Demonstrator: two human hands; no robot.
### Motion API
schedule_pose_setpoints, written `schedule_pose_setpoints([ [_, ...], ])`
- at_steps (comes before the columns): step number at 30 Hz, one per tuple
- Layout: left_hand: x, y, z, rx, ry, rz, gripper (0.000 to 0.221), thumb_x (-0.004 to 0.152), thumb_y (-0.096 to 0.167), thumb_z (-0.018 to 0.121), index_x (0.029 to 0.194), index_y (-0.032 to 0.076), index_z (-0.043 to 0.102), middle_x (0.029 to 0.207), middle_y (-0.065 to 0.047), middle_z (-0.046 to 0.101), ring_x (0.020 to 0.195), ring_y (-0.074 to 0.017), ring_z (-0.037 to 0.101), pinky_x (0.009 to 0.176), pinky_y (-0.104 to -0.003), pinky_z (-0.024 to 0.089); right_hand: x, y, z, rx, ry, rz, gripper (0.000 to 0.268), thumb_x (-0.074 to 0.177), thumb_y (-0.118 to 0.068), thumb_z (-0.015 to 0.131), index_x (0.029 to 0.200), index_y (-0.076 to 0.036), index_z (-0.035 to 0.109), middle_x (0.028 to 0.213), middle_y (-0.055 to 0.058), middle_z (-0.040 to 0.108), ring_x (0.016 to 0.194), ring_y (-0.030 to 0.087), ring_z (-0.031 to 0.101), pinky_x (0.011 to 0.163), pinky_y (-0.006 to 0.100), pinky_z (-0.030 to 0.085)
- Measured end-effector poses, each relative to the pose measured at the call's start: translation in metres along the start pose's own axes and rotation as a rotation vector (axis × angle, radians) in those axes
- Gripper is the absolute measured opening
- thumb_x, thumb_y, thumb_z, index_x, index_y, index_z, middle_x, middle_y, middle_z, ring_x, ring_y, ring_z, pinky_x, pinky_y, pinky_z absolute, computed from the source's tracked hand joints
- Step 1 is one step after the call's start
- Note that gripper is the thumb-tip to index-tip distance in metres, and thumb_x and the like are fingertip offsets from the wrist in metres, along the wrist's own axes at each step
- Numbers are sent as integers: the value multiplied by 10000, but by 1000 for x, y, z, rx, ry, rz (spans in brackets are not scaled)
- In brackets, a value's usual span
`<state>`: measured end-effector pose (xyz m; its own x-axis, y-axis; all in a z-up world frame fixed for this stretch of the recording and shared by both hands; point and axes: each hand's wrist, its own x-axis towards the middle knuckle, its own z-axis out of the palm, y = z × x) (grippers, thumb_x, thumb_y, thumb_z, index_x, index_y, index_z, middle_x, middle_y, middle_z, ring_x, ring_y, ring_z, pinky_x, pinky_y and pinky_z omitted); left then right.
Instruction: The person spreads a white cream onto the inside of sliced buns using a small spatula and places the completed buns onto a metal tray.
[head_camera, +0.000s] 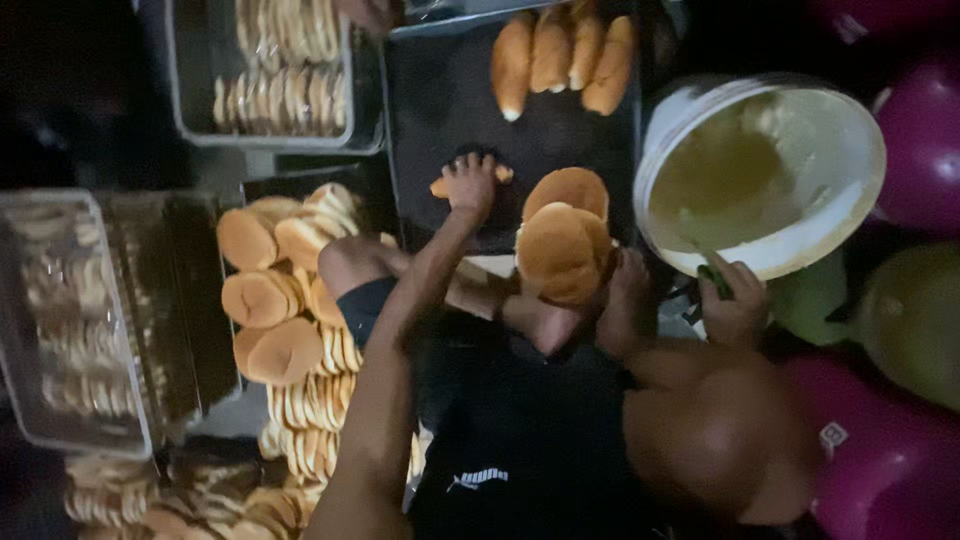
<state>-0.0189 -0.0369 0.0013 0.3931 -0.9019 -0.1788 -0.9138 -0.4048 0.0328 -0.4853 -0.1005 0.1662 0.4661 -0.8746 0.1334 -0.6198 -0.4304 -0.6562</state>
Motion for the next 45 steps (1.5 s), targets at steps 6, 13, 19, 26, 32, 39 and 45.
schedule_pose_setpoints([
  [6,91,-5,-49,-166,-661,26,408,965,372,671,1224,69,587,1162,-210,603,1055,-386,588,879,-558,489,1,19,-15,-6,-36,218,266,985,-165,730,1212,-27,729,1001,179,698,895,364,668,806,454,521],
  [13,63,32,-132,-777,-117,-67,786,1024,478,650,1559,6,318,1441,-345,390,1304,-505,426,1044,-589,394,68,97,16,24,-258,390,447,921,-126,626,1346,12,611,1083,272,712,951,427,701,832,483,541],
  [19,-73,114,-111,-721,160,238,740,1087,406,611,1625,31,269,1627,-286,320,1473,-452,347,1256,-579,288,154,159,111,225,-333,907,355,1013,-218,588,1303,-16,615,986,179,735,844,292,727,742,430,537],
  [26,-156,155,-79,187,-32,296,790,933,216,642,1616,121,256,1678,-266,64,1560,-490,102,1251,-677,148,199,208,143,176,-121,1051,290,1008,-198,593,1240,-27,623,929,138,722,775,237,694,675,389,512],
  [32,-125,144,-122,-473,29,356,1156,680,421,850,1525,-1,184,1557,-390,62,1418,-599,112,1082,-736,186,207,192,155,287,-62,1047,235,1005,-181,598,1187,-36,629,880,103,711,715,190,665,617,353,490],
  [39,-116,76,-138,-1130,-43,-82,877,778,332,866,1475,43,419,1335,-219,611,1175,-310,648,967,-463,578,150,123,109,455,-39,888,171,1000,-161,603,1124,-47,637,823,62,699,646,135,632,550,312,465],
  [45,-128,41,-96,-1897,-182,-355,688,936,480,677,1387,-23,551,1222,-203,685,1047,-292,705,865,-398,620,78,20,22,489,-198,505,207,1028,-173,660,1141,-2,689,819,106,705,660,142,607,589,324,490],
])
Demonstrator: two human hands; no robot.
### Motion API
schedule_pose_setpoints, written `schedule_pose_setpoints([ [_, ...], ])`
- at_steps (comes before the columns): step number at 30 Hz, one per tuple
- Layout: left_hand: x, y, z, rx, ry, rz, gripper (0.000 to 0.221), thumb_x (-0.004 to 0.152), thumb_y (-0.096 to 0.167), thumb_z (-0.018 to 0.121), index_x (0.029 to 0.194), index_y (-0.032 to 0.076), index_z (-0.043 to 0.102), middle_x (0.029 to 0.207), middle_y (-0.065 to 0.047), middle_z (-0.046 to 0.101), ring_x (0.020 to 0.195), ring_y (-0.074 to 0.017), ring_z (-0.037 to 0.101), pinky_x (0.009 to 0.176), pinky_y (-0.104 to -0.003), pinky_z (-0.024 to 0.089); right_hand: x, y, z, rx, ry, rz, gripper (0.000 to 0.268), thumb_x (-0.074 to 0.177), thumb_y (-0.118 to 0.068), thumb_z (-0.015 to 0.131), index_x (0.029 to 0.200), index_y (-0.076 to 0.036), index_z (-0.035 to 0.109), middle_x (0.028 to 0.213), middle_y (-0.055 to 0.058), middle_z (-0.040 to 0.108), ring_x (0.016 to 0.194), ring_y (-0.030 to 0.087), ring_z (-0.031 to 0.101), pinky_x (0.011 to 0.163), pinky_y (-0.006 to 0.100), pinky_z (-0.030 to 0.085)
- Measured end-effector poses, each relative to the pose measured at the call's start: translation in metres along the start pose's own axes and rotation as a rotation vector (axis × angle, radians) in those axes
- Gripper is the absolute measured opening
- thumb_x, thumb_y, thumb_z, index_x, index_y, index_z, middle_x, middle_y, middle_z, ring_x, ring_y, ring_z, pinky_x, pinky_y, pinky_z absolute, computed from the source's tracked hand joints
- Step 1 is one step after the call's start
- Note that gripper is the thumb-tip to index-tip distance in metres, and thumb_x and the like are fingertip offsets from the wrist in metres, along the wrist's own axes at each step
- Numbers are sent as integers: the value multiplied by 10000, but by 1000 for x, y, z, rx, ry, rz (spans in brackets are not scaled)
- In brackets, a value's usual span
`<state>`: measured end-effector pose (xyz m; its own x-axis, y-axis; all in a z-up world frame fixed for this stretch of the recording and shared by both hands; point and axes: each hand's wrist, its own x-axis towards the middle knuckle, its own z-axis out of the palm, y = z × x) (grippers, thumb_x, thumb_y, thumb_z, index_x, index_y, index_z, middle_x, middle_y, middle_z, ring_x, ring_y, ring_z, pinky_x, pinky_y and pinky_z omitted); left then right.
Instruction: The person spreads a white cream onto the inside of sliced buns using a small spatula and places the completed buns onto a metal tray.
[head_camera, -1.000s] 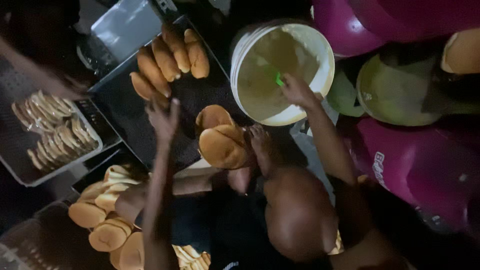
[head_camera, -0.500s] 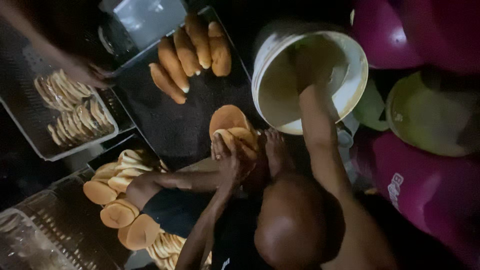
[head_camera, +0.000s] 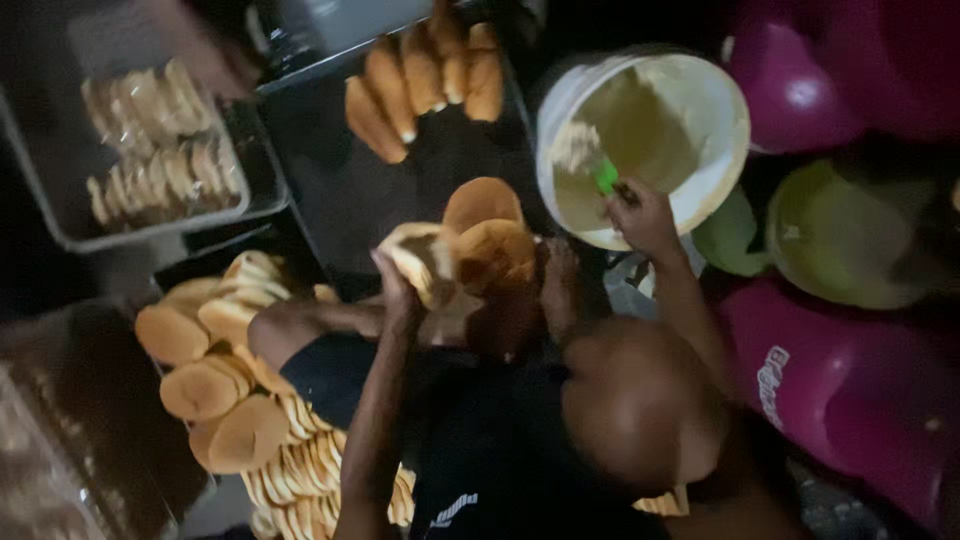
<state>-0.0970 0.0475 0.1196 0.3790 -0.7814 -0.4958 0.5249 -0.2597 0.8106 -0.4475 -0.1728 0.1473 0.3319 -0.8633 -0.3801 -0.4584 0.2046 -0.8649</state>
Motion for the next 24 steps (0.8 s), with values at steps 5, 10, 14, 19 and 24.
schedule_pose_setpoints([
  [5,-2,5,44,-705,-557,-112,874,1050,711,305,1503,-17,476,1303,-243,634,1103,-326,681,892,-445,596,-41,-104,17,-375,-201,-623,221,946,-133,734,1153,-60,707,944,128,713,800,245,683,722,394,540],
  [10,-21,41,58,-624,-365,-161,729,1053,575,431,1401,-55,545,1330,-244,642,1203,-324,694,1051,-428,608,-36,-160,68,-795,-287,-1037,488,806,-162,757,1293,-141,761,826,123,609,731,309,629,624,416,525],
  [14,-6,32,35,-599,-54,-176,548,1123,485,561,1325,-24,563,1197,-210,625,1020,-321,682,846,-472,631,-32,-170,92,-1044,-261,-1354,423,855,-172,680,1271,-213,748,834,49,571,765,254,629,646,383,532],
  [19,-13,5,15,-537,-233,-69,529,1064,432,561,1326,-28,566,1139,-218,688,991,-313,725,799,-442,625,-21,-164,100,-1041,-239,-1345,446,935,-125,665,1374,-169,731,861,47,563,735,196,599,647,353,530],
  [24,1,-4,0,-730,-119,36,479,1094,252,589,1460,-43,498,1325,-209,638,1186,-293,671,1058,-428,540,-28,-137,97,-1003,-199,-1399,487,885,-117,665,1360,-222,692,971,35,649,863,239,665,700,364,560],
])
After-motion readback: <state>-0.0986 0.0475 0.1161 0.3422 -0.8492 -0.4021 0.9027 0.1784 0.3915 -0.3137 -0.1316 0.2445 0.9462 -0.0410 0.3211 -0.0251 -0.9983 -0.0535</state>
